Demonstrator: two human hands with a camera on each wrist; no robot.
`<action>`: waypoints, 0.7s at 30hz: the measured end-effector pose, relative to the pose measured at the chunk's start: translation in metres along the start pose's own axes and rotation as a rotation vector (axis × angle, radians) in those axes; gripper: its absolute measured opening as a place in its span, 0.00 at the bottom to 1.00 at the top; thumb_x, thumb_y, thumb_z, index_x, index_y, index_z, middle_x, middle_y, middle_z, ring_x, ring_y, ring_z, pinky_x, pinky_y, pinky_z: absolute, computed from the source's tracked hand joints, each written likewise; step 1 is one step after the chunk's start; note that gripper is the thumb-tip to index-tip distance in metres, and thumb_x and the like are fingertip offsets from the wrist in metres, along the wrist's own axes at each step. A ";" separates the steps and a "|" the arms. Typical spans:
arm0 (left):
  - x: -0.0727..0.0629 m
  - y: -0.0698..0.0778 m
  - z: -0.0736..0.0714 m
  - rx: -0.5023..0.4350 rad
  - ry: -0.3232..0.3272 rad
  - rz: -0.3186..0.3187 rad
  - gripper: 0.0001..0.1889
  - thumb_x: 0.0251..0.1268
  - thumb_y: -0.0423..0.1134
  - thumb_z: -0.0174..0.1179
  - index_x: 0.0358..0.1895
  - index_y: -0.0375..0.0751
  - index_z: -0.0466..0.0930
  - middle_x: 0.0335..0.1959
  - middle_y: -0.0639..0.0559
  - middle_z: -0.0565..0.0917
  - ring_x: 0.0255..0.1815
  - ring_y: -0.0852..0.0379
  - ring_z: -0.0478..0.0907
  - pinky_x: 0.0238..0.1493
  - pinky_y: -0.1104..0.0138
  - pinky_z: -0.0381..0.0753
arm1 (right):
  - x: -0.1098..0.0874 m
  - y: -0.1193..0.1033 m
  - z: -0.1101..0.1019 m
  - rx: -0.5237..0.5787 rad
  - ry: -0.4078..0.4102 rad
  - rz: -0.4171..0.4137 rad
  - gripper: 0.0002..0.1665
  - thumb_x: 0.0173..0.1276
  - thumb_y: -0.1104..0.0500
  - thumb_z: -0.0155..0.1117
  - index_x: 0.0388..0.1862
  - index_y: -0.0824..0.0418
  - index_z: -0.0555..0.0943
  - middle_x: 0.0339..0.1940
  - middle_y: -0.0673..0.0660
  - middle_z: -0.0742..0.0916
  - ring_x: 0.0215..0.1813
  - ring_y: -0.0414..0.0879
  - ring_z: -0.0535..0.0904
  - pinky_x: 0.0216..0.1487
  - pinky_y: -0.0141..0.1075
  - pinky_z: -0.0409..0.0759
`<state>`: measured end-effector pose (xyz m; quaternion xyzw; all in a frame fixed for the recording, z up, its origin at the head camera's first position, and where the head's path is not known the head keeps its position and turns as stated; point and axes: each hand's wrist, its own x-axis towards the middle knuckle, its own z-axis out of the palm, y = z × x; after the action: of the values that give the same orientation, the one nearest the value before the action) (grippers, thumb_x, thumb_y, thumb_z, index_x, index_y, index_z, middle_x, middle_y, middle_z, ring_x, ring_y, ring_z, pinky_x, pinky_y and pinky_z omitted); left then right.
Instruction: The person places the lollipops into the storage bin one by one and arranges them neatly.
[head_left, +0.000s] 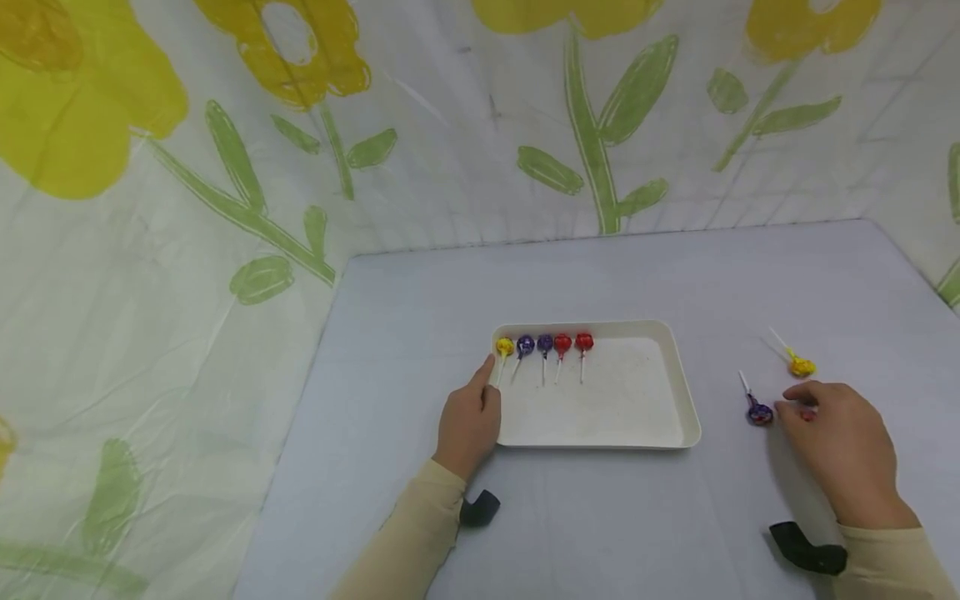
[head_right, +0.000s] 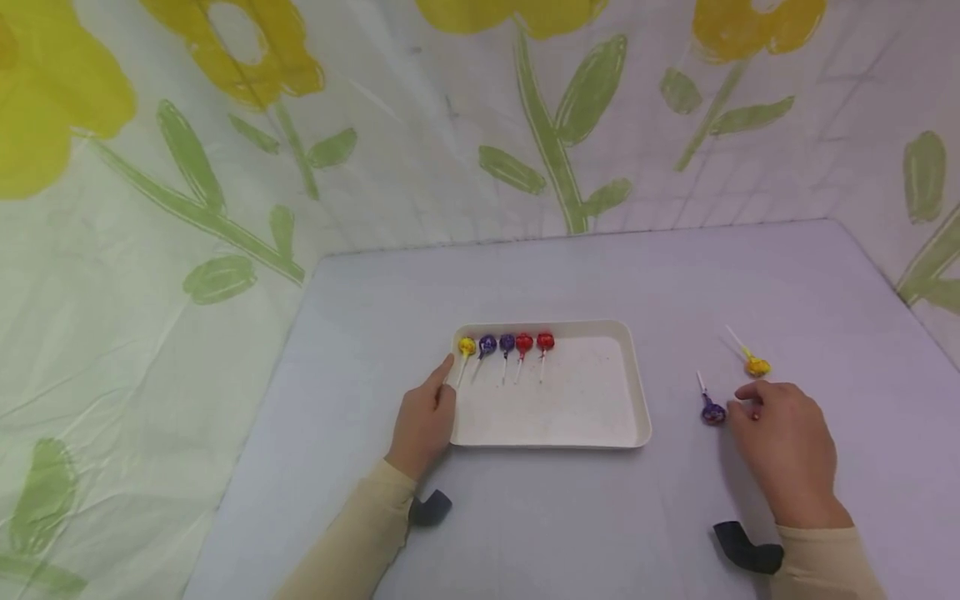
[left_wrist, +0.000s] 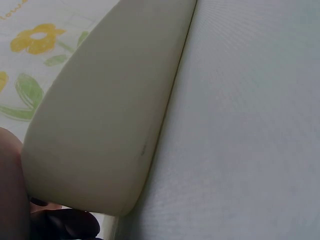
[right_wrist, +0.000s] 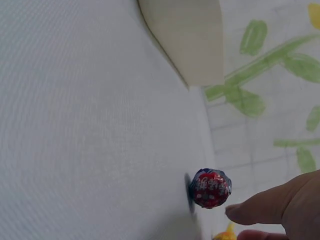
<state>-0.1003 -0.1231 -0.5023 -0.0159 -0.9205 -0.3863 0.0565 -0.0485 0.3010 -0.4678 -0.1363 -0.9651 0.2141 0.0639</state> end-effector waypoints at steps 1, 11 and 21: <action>0.000 0.000 0.000 -0.001 0.000 0.001 0.27 0.78 0.37 0.48 0.78 0.45 0.71 0.14 0.60 0.60 0.16 0.62 0.54 0.20 0.68 0.57 | 0.000 0.001 0.000 -0.004 0.000 0.005 0.17 0.69 0.61 0.69 0.47 0.75 0.85 0.48 0.77 0.82 0.45 0.69 0.78 0.35 0.54 0.73; 0.000 -0.001 0.000 -0.001 0.009 0.008 0.27 0.78 0.37 0.47 0.78 0.45 0.71 0.15 0.60 0.60 0.17 0.63 0.54 0.21 0.68 0.57 | 0.000 0.006 0.003 -0.029 -0.026 0.051 0.16 0.69 0.62 0.68 0.49 0.75 0.84 0.51 0.79 0.78 0.46 0.70 0.75 0.36 0.56 0.74; 0.000 -0.001 0.000 -0.011 0.004 0.009 0.27 0.78 0.38 0.46 0.78 0.45 0.71 0.14 0.60 0.60 0.16 0.63 0.53 0.21 0.68 0.57 | -0.005 0.012 0.007 -0.034 -0.030 0.059 0.17 0.68 0.63 0.69 0.48 0.77 0.83 0.51 0.80 0.78 0.51 0.75 0.76 0.40 0.62 0.75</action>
<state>-0.1001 -0.1236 -0.5032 -0.0196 -0.9181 -0.3913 0.0602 -0.0422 0.3077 -0.4797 -0.1626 -0.9651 0.2012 0.0407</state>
